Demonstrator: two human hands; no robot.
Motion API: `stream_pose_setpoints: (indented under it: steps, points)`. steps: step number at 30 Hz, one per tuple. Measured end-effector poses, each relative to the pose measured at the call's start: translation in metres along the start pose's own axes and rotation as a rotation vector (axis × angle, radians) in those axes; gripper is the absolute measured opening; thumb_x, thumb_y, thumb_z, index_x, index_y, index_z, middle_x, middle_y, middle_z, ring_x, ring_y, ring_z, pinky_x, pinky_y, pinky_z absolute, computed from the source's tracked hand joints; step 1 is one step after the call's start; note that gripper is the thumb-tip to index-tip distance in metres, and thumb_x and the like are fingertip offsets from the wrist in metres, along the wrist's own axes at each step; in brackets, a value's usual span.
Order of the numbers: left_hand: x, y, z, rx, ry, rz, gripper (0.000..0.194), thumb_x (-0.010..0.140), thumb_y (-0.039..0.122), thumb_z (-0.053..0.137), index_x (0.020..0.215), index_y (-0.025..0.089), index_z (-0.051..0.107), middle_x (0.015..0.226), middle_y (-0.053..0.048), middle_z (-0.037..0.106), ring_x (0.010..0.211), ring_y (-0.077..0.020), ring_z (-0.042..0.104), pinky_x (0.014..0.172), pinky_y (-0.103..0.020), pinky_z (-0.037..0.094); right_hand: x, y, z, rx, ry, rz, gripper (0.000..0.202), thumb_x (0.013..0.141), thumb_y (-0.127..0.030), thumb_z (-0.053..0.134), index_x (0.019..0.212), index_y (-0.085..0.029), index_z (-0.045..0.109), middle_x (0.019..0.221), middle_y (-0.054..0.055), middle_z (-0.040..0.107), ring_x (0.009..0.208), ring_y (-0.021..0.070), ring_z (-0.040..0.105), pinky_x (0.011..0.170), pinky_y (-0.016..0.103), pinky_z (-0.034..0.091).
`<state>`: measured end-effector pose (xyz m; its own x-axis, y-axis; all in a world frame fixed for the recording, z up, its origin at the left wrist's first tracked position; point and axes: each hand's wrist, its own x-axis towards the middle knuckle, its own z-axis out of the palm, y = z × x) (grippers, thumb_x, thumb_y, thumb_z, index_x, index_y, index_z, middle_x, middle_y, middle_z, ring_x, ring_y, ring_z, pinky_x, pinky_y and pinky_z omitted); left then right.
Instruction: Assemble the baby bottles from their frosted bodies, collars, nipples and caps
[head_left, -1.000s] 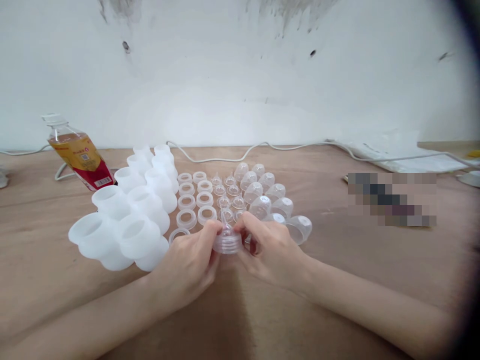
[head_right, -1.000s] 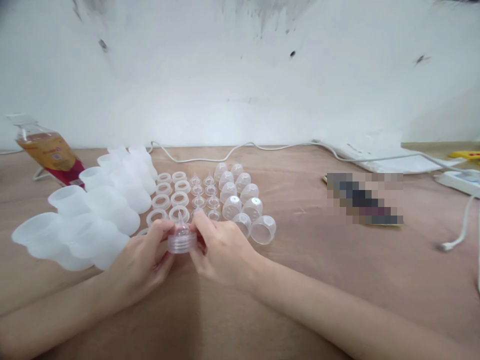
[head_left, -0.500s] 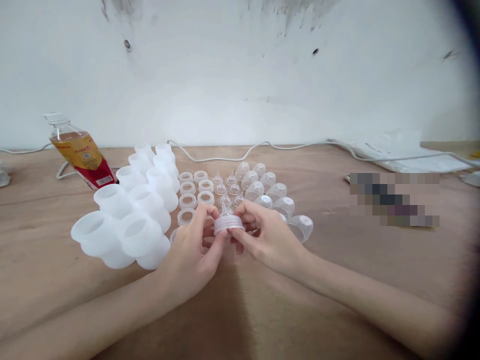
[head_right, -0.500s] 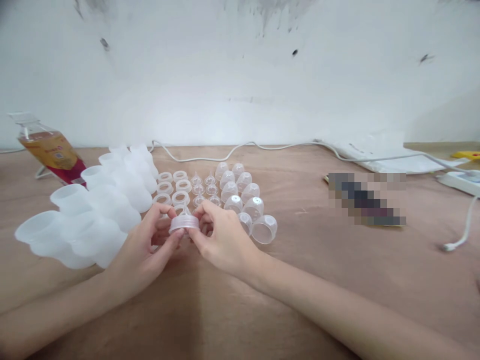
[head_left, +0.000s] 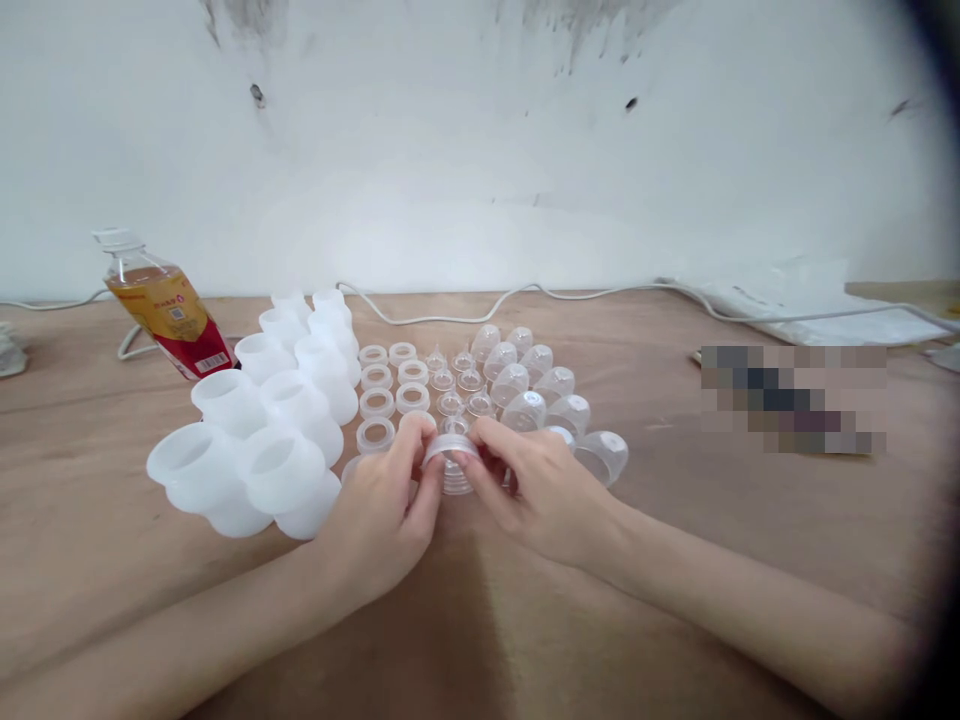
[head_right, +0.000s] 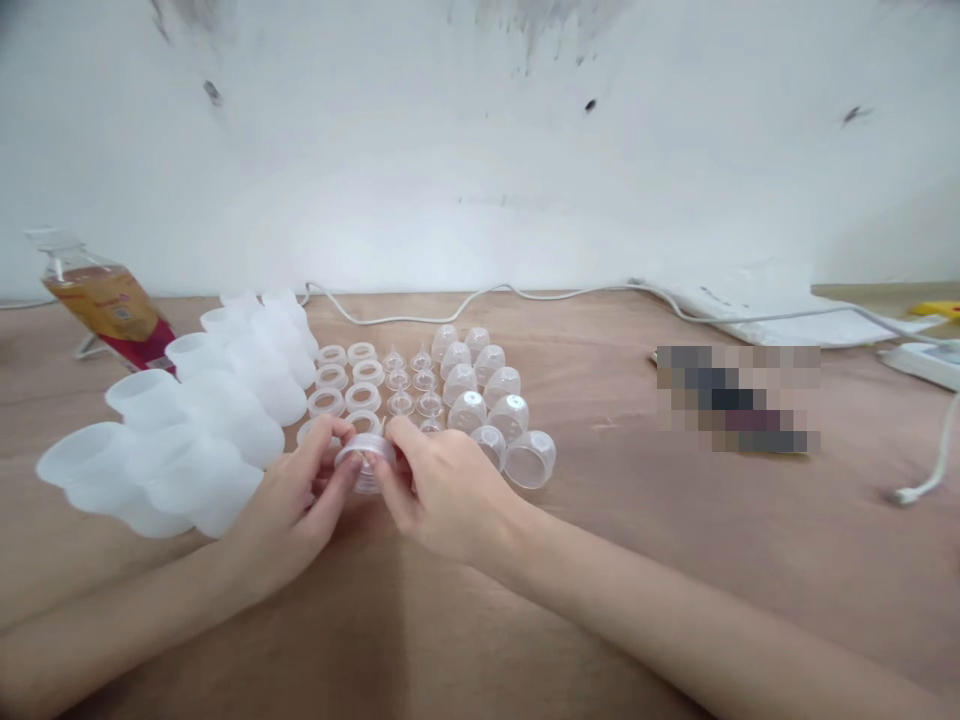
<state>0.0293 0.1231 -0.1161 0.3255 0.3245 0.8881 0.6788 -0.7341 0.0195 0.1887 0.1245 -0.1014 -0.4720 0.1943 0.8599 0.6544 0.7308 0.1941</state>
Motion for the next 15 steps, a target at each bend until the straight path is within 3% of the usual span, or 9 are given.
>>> stream_pose_setpoints:
  steps: [4, 8, 11, 15]
  points:
    - [0.000, 0.002, 0.004, -0.024, -0.021, 0.022, 0.009, 0.088, 0.024, 0.029, 0.081, 0.020, 0.034, 0.054, 0.007, 0.043, 0.045, -0.0091, 0.041, 0.047, -0.020, 0.029, -0.003, -0.001, 0.002, -0.085, 0.038, -0.006, 0.023, 0.081, -0.024, 0.038, 0.060, -0.017, 0.031, 0.045, -0.005, 0.036, 0.038, 0.0058, 0.032, 0.042, 0.020, 0.023]
    - [-0.001, 0.001, 0.002, -0.032, 0.015, 0.014, 0.008, 0.087, 0.023, 0.031, 0.080, 0.020, 0.034, 0.053, 0.007, 0.046, 0.043, -0.0082, 0.043, 0.046, -0.019, 0.029, -0.004, -0.005, 0.000, -0.011, 0.047, 0.048, 0.023, 0.083, -0.025, 0.038, 0.061, -0.017, 0.036, 0.047, -0.004, 0.041, 0.040, 0.0066, 0.036, 0.044, 0.021, 0.027]
    - [-0.003, 0.000, -0.005, 0.092, 0.072, 0.118, 0.004, 0.085, 0.022, 0.033, 0.083, 0.020, 0.034, 0.060, 0.005, 0.050, 0.045, -0.0080, 0.044, 0.044, -0.019, 0.029, -0.004, -0.008, -0.004, 0.374, -0.091, 0.157, 0.012, 0.081, -0.029, 0.045, 0.079, -0.018, 0.042, 0.068, 0.000, 0.055, 0.059, 0.0110, 0.052, 0.052, 0.022, 0.040]
    - [-0.008, 0.008, -0.015, 0.328, -0.007, 0.277, 0.006, 0.085, 0.019, 0.032, 0.086, 0.020, 0.038, 0.057, 0.005, 0.052, 0.042, -0.0089, 0.044, 0.039, -0.020, 0.025, -0.004, -0.015, -0.009, 1.126, -0.442, 0.414, 0.034, 0.077, -0.043, 0.050, 0.100, -0.021, 0.035, 0.095, 0.006, 0.057, 0.080, 0.0167, 0.059, 0.059, 0.030, 0.051]
